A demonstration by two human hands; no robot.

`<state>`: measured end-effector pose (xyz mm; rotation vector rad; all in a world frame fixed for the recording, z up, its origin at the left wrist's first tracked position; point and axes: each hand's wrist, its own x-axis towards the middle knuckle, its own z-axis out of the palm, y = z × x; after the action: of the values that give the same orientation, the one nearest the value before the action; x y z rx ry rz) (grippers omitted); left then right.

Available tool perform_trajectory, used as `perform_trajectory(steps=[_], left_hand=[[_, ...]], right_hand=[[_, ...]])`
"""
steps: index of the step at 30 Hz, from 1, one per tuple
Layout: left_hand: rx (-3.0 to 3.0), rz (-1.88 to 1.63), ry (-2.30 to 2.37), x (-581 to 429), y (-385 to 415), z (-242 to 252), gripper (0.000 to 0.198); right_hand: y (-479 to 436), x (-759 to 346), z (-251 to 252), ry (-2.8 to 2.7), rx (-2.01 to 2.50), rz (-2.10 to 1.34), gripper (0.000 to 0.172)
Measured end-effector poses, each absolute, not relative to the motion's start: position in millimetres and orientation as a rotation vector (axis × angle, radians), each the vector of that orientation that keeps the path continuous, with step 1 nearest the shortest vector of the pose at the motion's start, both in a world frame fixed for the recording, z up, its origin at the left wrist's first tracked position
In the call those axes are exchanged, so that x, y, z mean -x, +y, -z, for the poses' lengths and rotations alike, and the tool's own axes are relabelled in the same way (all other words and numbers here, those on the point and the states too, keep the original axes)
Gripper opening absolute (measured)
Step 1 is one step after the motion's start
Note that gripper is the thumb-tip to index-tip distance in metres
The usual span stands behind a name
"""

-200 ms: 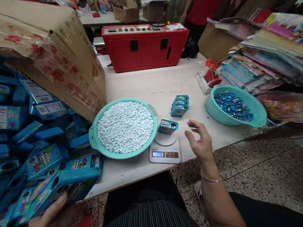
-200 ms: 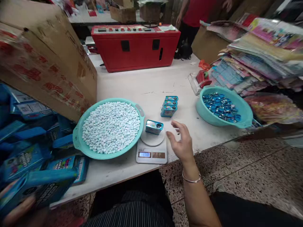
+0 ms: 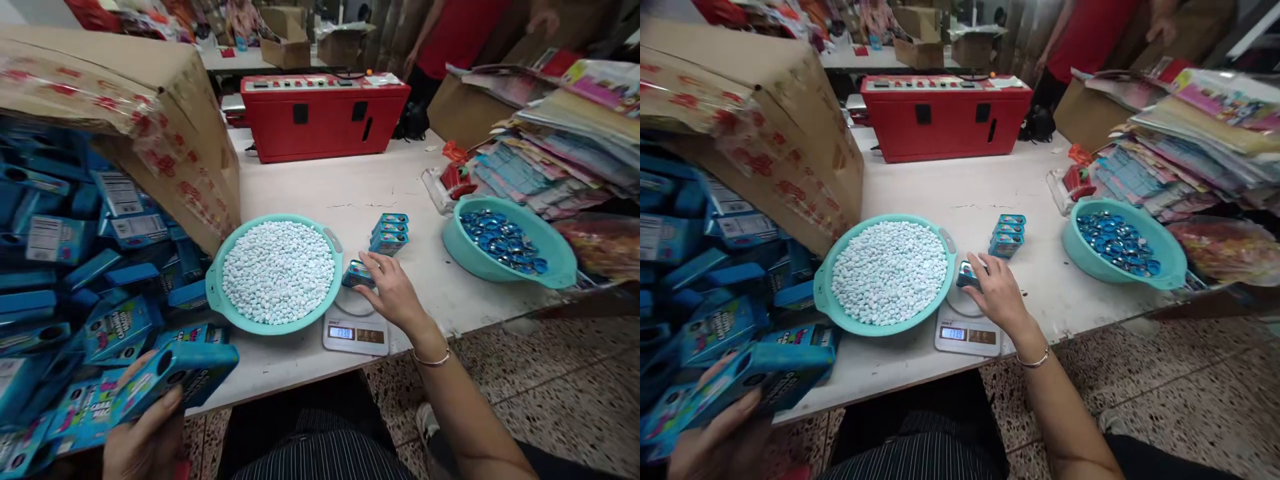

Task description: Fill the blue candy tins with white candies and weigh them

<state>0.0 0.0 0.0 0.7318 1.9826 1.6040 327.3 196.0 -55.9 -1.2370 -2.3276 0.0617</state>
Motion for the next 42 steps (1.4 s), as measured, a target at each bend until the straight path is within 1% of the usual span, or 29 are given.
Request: perform_trajectory(steps=[3,6,10,13,15,18,23,28,33,35,37,40,42], left_hand=[[-0.732,-1.677,1.818,3,23,4,0.050],[-0.970,-1.709,1.733,5,51,0,0.050],[-1.173,-1.646,1.555,1,84,-7,0.046],[-1.167,-1.605,1.438,-7,98,-7,0.047],[-1.127,-1.583,1.390,-11,101,-6,0.049],[-1.114,-1.573,1.369,-13,100,-3,0.048],[-1.200,-1.584,1.424,-7,90,-2,0.043],[-1.245,-1.544,1.468,0,88,1,0.042],[-1.218,-1.510,1.466,-2,95,5,0.044],[-1.248,-1.506,1.476,-4,97,5,0.044],[-1.323,-1.483,1.509,-5,98,3,0.041],[-1.456,-1.388,1.559,-2,101,-1,0.040],[-1.532,-1.301,1.582,1,105,-6,0.040]], right_hand=[[208,-328,67,-2.359,1.233,-0.036,0.045],[212,-335,63,-2.253,1.215,0.007,0.042],[213,-337,27,-2.094,1.166,0.018,0.041],[222,-315,-3,-2.098,1.075,-0.060,0.039],[235,-287,-12,-2.156,0.975,-0.125,0.038],[258,-240,-5,-2.294,0.855,-0.208,0.037],[282,-190,26,-2.505,0.908,-0.206,0.037],[280,-199,35,-2.379,0.858,-0.234,0.047],[276,-209,29,-2.332,0.911,-0.269,0.048],[274,-206,22,-2.322,0.911,-0.318,0.048],[266,-200,13,-2.207,0.864,-0.413,0.042],[242,-192,2,-1.835,0.778,-0.703,0.027],[226,-191,2,-1.613,0.785,-0.880,0.027]])
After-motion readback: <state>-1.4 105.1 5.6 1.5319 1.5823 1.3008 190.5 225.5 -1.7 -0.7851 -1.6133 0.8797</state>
